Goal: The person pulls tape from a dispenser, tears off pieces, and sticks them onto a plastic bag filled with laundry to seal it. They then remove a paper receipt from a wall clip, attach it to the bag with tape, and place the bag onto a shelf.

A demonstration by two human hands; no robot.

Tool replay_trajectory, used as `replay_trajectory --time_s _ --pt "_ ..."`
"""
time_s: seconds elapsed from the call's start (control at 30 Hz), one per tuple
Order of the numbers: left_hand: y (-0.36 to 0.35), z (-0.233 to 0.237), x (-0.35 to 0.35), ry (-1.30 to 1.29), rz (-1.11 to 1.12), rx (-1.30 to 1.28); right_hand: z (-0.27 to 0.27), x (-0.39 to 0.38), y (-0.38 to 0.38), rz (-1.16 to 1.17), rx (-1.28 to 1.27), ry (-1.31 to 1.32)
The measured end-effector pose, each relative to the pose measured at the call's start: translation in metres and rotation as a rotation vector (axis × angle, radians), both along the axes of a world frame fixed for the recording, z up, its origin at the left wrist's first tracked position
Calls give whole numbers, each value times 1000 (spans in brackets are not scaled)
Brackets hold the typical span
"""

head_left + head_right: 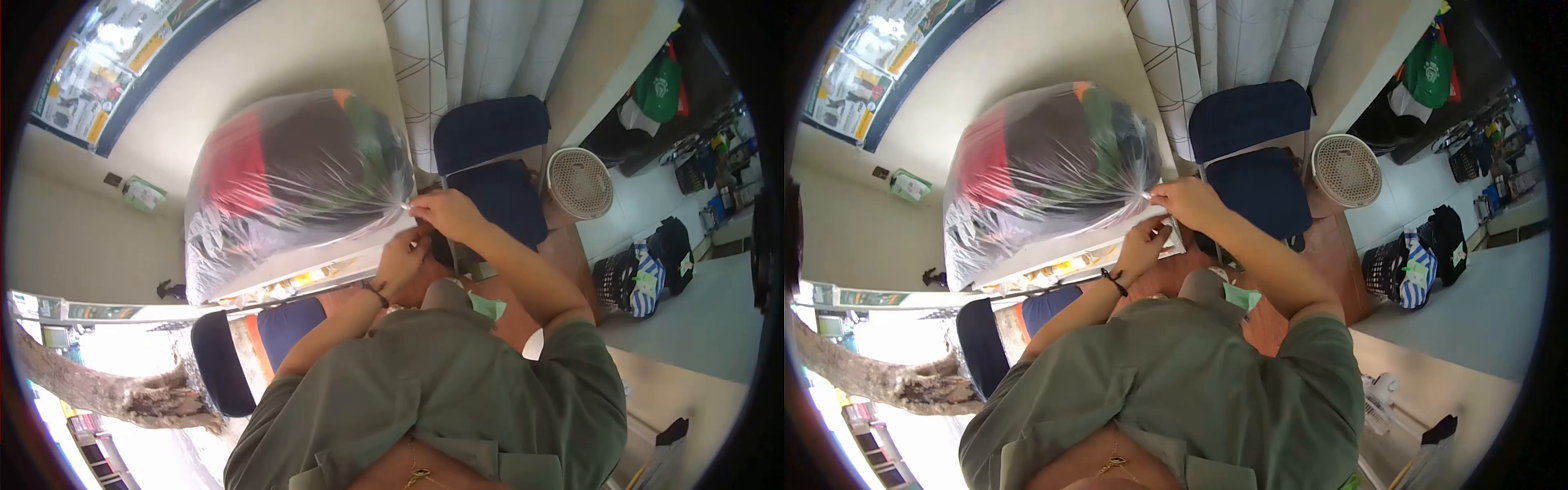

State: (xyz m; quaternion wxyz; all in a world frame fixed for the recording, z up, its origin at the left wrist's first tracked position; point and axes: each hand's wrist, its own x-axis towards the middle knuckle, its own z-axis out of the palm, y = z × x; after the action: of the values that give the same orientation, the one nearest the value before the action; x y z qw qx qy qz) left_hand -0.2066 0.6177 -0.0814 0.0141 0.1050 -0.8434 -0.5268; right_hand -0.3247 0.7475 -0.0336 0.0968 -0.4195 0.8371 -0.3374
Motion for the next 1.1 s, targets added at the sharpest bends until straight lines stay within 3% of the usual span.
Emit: replay_trajectory --time_s 0.03,0.07,0.17,0.2,0.3,0.33,0.47,0.57,0.7,0.83,1.03,1.1 --pt "3 10 3 146 -42 -388 -2 -4 7 74 -43 231" --pt "4 21 -5 97 -22 -687 0 -18 12 195 -50 410" --pt "8 38 -24 162 55 -1082 5 -53 10 318 -207 677" --pt "5 29 -29 218 97 -1190 8 -63 10 295 -179 623" --pt "12 39 -39 117 265 -1189 4 -93 -17 369 -409 805" --pt "15 47 -45 -10 287 -1153 3 -95 -25 300 -476 779" --pt "15 41 -54 -29 403 -1103 -23 -106 -53 197 -587 813" --pt "19 42 -61 -59 458 -1084 -36 -105 -67 174 -552 616" --pt "23 46 -65 -103 477 -1070 -46 -107 -69 308 -679 575" --pt "27 47 -67 -76 487 -1066 -33 -115 -47 515 -498 784" --pt "34 55 -71 138 499 -1026 4 -136 -61 885 22 759" --pt "32 46 -69 144 534 -1009 -13 -148 -59 740 -391 558"
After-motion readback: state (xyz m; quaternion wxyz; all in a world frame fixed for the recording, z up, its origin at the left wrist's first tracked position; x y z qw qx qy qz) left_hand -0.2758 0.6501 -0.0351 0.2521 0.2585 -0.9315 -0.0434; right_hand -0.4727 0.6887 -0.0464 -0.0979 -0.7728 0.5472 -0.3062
